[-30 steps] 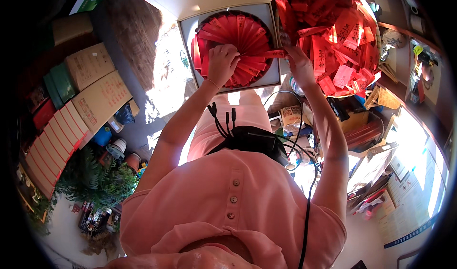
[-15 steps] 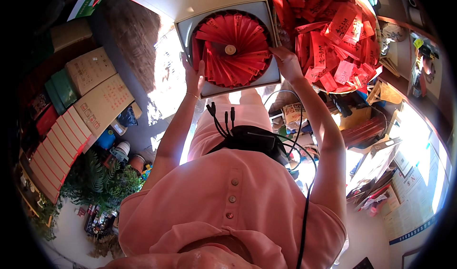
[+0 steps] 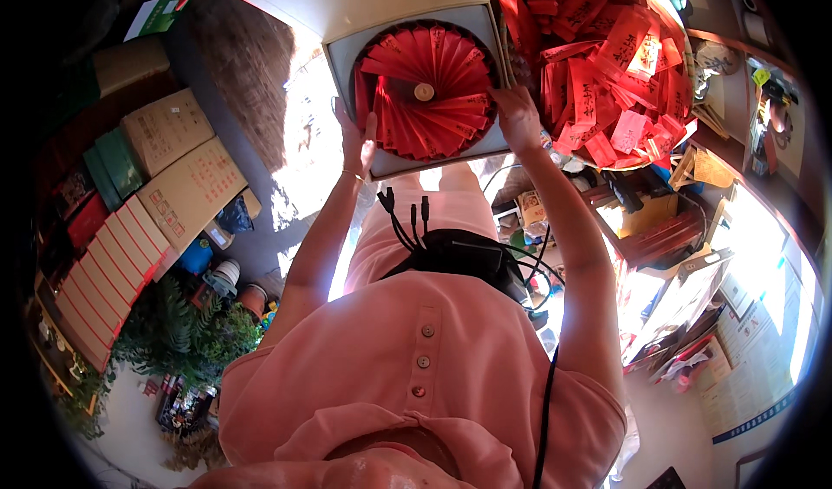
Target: The person opens a red gift box and takes individual red packets from a large basket, placing them one by one into the box in a circular arrangement by hand.
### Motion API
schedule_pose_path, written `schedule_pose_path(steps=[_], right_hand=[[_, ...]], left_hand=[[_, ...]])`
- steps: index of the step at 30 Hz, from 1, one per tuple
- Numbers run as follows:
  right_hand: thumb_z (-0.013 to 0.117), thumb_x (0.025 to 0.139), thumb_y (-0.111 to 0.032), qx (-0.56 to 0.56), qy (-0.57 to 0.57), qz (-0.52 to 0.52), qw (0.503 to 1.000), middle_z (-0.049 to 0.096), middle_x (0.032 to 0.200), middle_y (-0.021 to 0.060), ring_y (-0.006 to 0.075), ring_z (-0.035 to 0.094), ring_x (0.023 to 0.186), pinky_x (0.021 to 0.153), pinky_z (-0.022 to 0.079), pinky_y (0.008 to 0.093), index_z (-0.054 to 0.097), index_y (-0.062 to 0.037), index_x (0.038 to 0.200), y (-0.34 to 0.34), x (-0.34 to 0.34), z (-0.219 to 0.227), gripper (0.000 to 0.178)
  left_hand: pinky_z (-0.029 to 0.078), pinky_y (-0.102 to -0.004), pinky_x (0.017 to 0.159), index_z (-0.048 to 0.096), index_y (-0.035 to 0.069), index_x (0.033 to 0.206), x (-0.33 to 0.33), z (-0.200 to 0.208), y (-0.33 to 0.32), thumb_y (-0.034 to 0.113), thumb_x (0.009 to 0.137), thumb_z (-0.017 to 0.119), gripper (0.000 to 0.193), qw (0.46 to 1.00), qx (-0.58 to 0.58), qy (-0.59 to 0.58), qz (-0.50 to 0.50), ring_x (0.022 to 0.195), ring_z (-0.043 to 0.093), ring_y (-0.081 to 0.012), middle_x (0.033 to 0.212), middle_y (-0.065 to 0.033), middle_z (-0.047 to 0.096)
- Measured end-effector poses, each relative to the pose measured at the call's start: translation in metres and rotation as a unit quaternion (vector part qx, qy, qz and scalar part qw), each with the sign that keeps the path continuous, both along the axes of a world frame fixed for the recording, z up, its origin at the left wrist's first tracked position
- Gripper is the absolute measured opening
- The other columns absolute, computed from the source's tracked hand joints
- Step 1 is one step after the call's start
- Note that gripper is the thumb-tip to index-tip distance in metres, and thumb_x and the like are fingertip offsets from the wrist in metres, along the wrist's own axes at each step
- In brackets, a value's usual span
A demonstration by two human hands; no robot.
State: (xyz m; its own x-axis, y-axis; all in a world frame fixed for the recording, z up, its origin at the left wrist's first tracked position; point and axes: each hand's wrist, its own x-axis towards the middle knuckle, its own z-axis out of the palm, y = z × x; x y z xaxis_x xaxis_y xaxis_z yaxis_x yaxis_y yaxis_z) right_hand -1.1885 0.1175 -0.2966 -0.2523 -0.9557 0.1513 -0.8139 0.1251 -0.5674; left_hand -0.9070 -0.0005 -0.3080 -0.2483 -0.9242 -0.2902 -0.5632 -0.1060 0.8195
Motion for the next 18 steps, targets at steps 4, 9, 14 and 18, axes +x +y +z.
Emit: schedule_pose_path(steps=[4,9,14,18], right_hand=[[0.055,0.072,-0.002,0.02,0.124,0.003,0.992,0.046,0.133,0.0107,0.027,0.042,0.123,0.101,0.035,0.0432,0.047,-0.0062,0.131,0.001,0.023,0.034,0.059],[0.057,0.082,-0.025,0.135,0.172,0.166,0.962,0.024,0.149,0.0071,0.0254,0.02,0.138,0.113,0.017,0.0453,0.031,-0.0104,0.141,0.01,0.037,0.026,0.066],[0.053,0.085,-0.044,0.16,0.187,0.142,0.959,0.022,0.15,0.0059,0.0259,0.019,0.139,0.113,0.015,0.0462,0.027,-0.0109,0.143,0.011,0.036,0.009,0.072],[0.052,0.086,-0.043,0.182,0.141,0.133,0.964,0.02,0.151,0.0069,0.0272,0.018,0.139,0.113,0.013,0.0476,0.026,-0.0103,0.144,0.013,0.039,0.003,0.071]], left_hand=[[0.021,-0.0373,0.111,0.006,-0.005,0.142,0.004,-0.008,0.002,0.02,0.087,0.057,0.079,0.999,-0.031,-0.032,-0.015,0.136,0.021,-0.0373,0.146,-0.0267,0.018],[0.019,-0.0397,0.111,0.006,-0.006,0.142,0.0,-0.004,0.003,0.018,0.086,0.058,0.08,0.998,-0.046,-0.035,-0.021,0.137,0.019,-0.0379,0.147,-0.0275,0.016],[0.018,-0.0412,0.112,0.006,-0.006,0.142,0.003,-0.005,0.002,0.017,0.086,0.057,0.08,0.998,-0.045,-0.031,-0.027,0.136,0.018,-0.0395,0.146,-0.0289,0.016],[0.018,-0.0412,0.111,0.006,-0.006,0.142,0.004,-0.005,0.0,0.014,0.086,0.054,0.076,0.998,-0.044,-0.025,-0.028,0.136,0.019,-0.0403,0.145,-0.0291,0.017]])
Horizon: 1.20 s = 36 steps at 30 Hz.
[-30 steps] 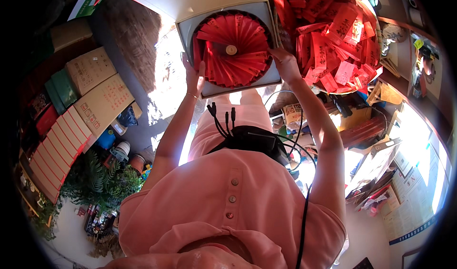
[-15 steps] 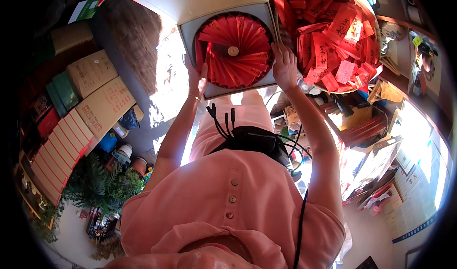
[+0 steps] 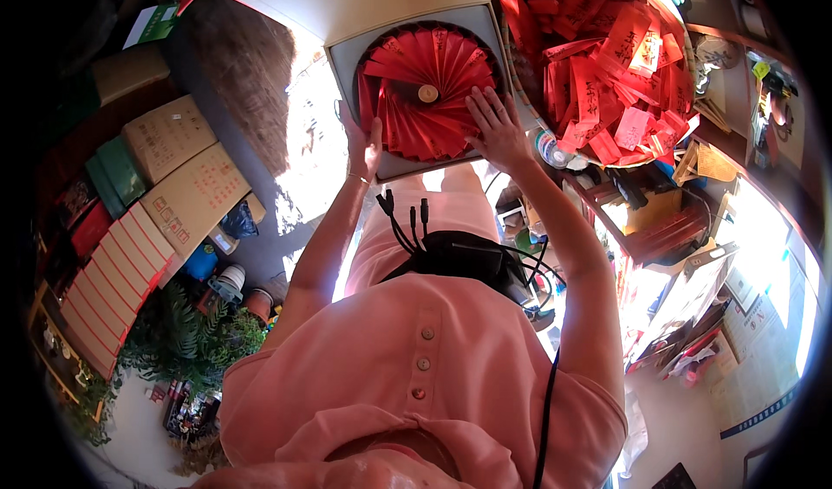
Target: The person opens a red gift box and takes individual red packets from a large basket, placing them one by one into the box in a circular arrangement by hand.
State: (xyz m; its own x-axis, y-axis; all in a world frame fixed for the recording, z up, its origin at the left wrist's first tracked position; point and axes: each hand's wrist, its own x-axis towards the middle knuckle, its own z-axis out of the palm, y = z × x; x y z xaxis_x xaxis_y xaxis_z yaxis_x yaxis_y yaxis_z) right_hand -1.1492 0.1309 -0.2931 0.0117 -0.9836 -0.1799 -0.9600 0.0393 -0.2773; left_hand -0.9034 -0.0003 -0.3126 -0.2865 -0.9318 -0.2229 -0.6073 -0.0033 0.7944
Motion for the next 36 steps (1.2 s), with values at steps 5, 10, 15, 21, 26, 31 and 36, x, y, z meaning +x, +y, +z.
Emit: schedule_pose_path(steps=[5,10,15,21,26,31,36], right_hand=[[0.051,0.087,-0.04,-0.055,-0.038,-0.037,0.997,0.02,0.151,0.0086,0.0284,0.017,0.139,0.112,0.012,0.0477,0.026,-0.0094,0.144,-0.003,0.005,0.007,0.069],[0.053,0.087,-0.032,-0.067,-0.006,-0.095,0.993,0.023,0.15,0.0066,0.023,0.021,0.139,0.112,0.013,0.0474,0.026,-0.0075,0.143,-0.009,0.003,0.001,0.067],[0.052,0.088,-0.021,-0.061,-0.02,-0.094,0.994,0.031,0.146,0.0079,0.0256,0.027,0.136,0.11,0.018,0.0455,0.032,-0.0075,0.141,-0.009,-0.003,0.003,0.058],[0.057,0.075,-0.004,-0.167,-0.01,-0.201,0.965,0.055,0.105,0.0063,0.0271,0.052,0.097,0.082,0.04,0.0396,0.062,-0.0087,0.103,-0.017,-0.022,0.012,0.029],[0.057,0.069,-0.004,-0.194,0.017,-0.158,0.968,0.055,0.089,0.0046,0.0247,0.052,0.089,0.077,0.039,0.0371,0.062,-0.0087,0.078,-0.024,-0.033,-0.002,0.011],[0.056,0.067,-0.005,-0.19,0.019,-0.146,0.971,0.055,0.084,0.0044,0.0236,0.052,0.088,0.076,0.039,0.0358,0.058,-0.0085,0.071,-0.023,-0.031,0.004,0.006],[0.056,0.065,-0.005,-0.181,0.03,-0.167,0.969,0.054,0.082,0.0038,0.0229,0.052,0.088,0.075,0.038,0.0354,0.057,-0.0089,0.07,-0.022,-0.027,-0.011,0.006]], left_hand=[[0.017,-0.042,0.111,0.007,-0.006,0.142,0.0,0.008,0.001,0.011,0.086,0.051,0.073,1.0,0.011,0.02,-0.001,0.136,0.018,-0.0407,0.146,-0.029,0.015],[0.016,-0.0453,0.111,0.006,-0.006,0.142,0.004,0.001,0.005,0.007,0.087,0.048,0.071,0.999,-0.031,0.0,-0.044,0.137,0.014,-0.0406,0.146,-0.029,0.013],[0.022,-0.0475,0.107,0.036,0.004,0.134,-0.016,0.029,0.005,0.009,0.084,0.056,0.055,0.972,-0.196,-0.029,-0.129,0.126,0.033,-0.0353,0.137,-0.0182,0.034],[0.035,-0.0381,0.084,0.064,0.014,0.089,-0.075,0.029,0.002,0.016,0.077,0.066,0.012,0.931,-0.265,-0.02,-0.252,0.09,0.05,-0.0197,0.093,0.0013,0.056],[0.037,-0.0358,0.08,0.062,0.013,0.075,-0.102,0.016,-0.007,0.013,0.073,0.067,0.006,0.914,-0.266,-0.038,-0.303,0.083,0.051,-0.0197,0.082,0.0013,0.055],[0.041,-0.0337,0.076,0.061,0.011,0.073,-0.107,0.006,-0.008,0.005,0.07,0.064,0.007,0.887,-0.286,-0.019,-0.361,0.078,0.053,-0.0213,0.077,-0.0009,0.056],[0.045,-0.0339,0.074,0.06,0.009,0.076,-0.11,0.002,-0.009,0.0,0.068,0.059,0.012,0.87,-0.271,-0.007,-0.412,0.077,0.054,-0.0223,0.079,-0.0032,0.056]])
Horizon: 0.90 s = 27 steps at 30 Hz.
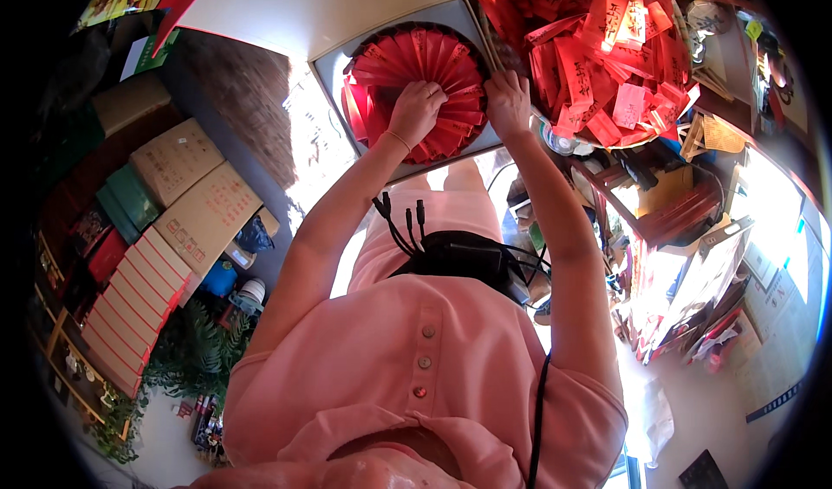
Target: The person opens a red gift box and takes individual red packets from a large basket, placing them one by one into the box in a circular arrangement by hand.
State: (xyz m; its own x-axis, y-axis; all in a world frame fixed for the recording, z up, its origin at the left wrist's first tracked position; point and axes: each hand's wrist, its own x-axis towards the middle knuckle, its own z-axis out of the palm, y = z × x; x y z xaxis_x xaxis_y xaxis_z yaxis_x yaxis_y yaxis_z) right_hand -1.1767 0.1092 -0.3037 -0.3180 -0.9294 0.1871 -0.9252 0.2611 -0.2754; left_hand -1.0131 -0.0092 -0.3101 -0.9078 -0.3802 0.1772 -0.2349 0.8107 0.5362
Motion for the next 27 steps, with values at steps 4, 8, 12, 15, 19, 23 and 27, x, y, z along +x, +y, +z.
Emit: schedule_pose_path(steps=[4,8,12,15,19,23,27], right_hand=[[0.056,0.065,-0.004,0.035,0.009,0.021,0.999,0.054,0.083,0.0038,0.0227,0.052,0.089,0.075,0.038,0.0351,0.057,-0.0091,0.069,-0.007,-0.003,0.007,0.007],[0.056,0.069,-0.003,0.029,-0.029,0.001,0.999,0.054,0.085,0.0067,0.0261,0.053,0.087,0.074,0.041,0.0373,0.058,-0.0067,0.077,-0.003,-0.001,0.007,0.008],[0.057,0.074,-0.001,-0.008,-0.175,-0.059,0.983,0.054,0.087,0.0106,0.0318,0.055,0.086,0.074,0.044,0.0416,0.057,-0.0042,0.089,0.019,0.018,0.037,0.016],[0.057,0.076,0.0,0.038,-0.282,-0.073,0.956,0.053,0.09,0.0128,0.0347,0.055,0.087,0.075,0.045,0.0437,0.054,-0.0042,0.097,0.043,0.047,0.05,0.022],[0.059,0.075,-0.002,0.049,-0.273,-0.038,0.96,0.051,0.097,0.0162,0.0366,0.053,0.09,0.077,0.045,0.0436,0.051,-0.0032,0.104,0.042,0.069,0.052,0.03],[0.06,0.076,-0.004,-0.016,-0.184,-0.157,0.97,0.045,0.112,0.0231,0.0415,0.045,0.107,0.089,0.039,0.046,0.039,0.0005,0.123,0.032,0.072,0.044,0.052],[0.056,0.081,-0.009,0.07,-0.168,-0.197,0.964,0.042,0.123,0.0223,0.0414,0.04,0.115,0.093,0.037,0.0464,0.03,-0.0014,0.136,0.034,0.059,0.013,0.061]], left_hand=[[0.045,-0.0348,0.077,0.06,0.007,0.078,0.001,0.0,0.0,0.0,0.067,0.059,0.013,1.0,-0.002,-0.018,0.002,0.077,0.054,-0.0233,0.082,-0.0046,0.056],[0.045,-0.0351,0.082,0.062,0.006,0.092,0.015,0.012,-0.002,0.003,0.076,0.059,0.017,0.998,0.042,0.03,0.046,0.088,0.055,-0.0253,0.092,-0.0061,0.058],[0.038,-0.0394,0.097,0.053,0.003,0.117,0.083,0.033,-0.01,0.001,0.083,0.056,0.035,0.953,0.09,0.07,0.281,0.115,0.045,-0.0323,0.121,-0.0153,0.05],[0.03,-0.0446,0.102,0.042,0.002,0.128,0.12,0.018,-0.026,0.008,0.086,0.054,0.044,0.897,0.099,0.068,0.425,0.123,0.034,-0.0384,0.129,-0.0219,0.039],[0.047,-0.0352,0.084,0.05,0.004,0.119,0.127,0.018,-0.04,0.006,0.087,0.052,0.032,0.924,0.185,0.056,0.329,0.099,0.057,-0.0288,0.112,-0.0167,0.054],[0.051,-0.0353,0.074,0.048,0.003,0.119,0.106,0.026,-0.044,0.005,0.087,0.057,0.034,0.924,0.205,-0.019,0.322,0.088,0.063,-0.026,0.101,-0.0136,0.063],[0.05,-0.0459,0.077,0.039,-0.001,0.121,0.081,0.036,-0.05,0.013,0.088,0.053,0.038,0.901,0.217,-0.195,0.32,0.092,0.06,-0.0405,0.099,-0.0269,0.06]])
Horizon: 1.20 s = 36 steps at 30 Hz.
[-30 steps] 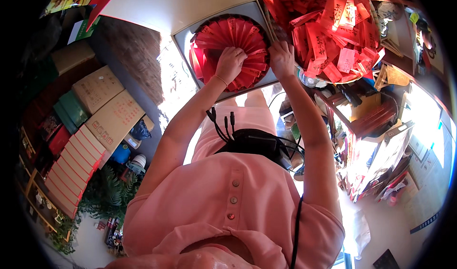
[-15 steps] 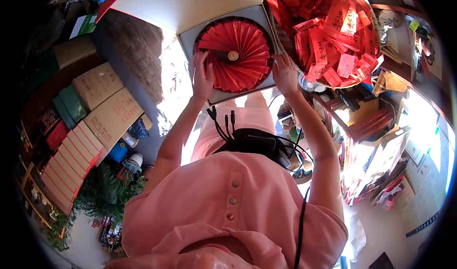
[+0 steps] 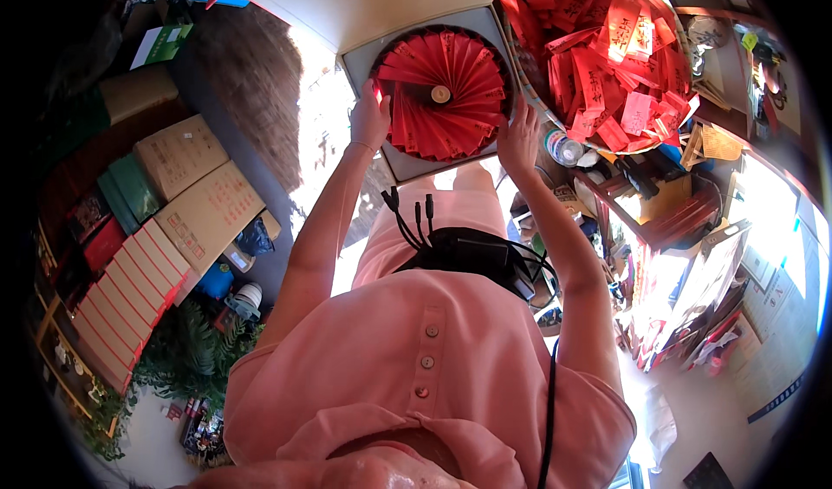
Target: The person opens a red gift box and takes individual red packets from a large basket, placing them one by one into the box in a circular arrangement by hand.
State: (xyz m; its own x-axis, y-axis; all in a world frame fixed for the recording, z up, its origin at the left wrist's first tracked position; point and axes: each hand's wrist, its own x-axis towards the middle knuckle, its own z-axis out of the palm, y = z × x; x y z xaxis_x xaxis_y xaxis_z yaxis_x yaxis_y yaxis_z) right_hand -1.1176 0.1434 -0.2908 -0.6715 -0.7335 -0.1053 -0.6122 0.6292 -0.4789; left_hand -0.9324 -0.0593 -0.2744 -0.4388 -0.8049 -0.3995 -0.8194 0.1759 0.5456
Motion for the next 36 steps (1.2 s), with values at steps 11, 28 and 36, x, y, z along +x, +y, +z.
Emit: schedule_pose_path(steps=[11,28,36], right_hand=[[0.044,0.081,-0.003,-0.076,0.071,0.074,0.992,0.031,0.139,0.024,0.0388,0.029,0.131,0.108,0.025,0.0433,0.025,0.0051,0.138,-0.056,-0.032,-0.023,0.06],[0.057,0.079,-0.008,-0.02,0.134,0.108,0.985,0.056,0.103,0.011,0.0312,0.053,0.105,0.084,0.048,0.0422,0.055,-0.007,0.102,-0.135,-0.074,-0.012,0.024],[0.068,0.077,-0.016,-0.016,0.103,0.104,0.989,0.056,0.104,0.0128,0.0336,0.055,0.101,0.078,0.051,0.0437,0.053,-0.0056,0.101,-0.165,-0.093,-0.01,0.03]], left_hand=[[0.046,-0.0522,0.069,0.044,0.0,0.112,-0.002,-0.038,0.004,0.009,0.085,0.049,0.028,0.995,-0.059,0.071,0.047,0.079,0.059,-0.0457,0.085,-0.0276,0.061],[0.047,-0.0486,0.072,0.043,-0.002,0.12,-0.008,-0.046,0.01,0.004,0.084,0.05,0.038,0.98,-0.07,0.156,0.097,0.082,0.059,-0.0446,0.089,-0.028,0.061],[0.046,-0.0501,0.065,0.047,-0.002,0.102,-0.011,-0.046,0.006,0.003,0.084,0.049,0.019,0.981,-0.082,0.142,0.108,0.077,0.058,-0.0446,0.08,-0.0275,0.059]])
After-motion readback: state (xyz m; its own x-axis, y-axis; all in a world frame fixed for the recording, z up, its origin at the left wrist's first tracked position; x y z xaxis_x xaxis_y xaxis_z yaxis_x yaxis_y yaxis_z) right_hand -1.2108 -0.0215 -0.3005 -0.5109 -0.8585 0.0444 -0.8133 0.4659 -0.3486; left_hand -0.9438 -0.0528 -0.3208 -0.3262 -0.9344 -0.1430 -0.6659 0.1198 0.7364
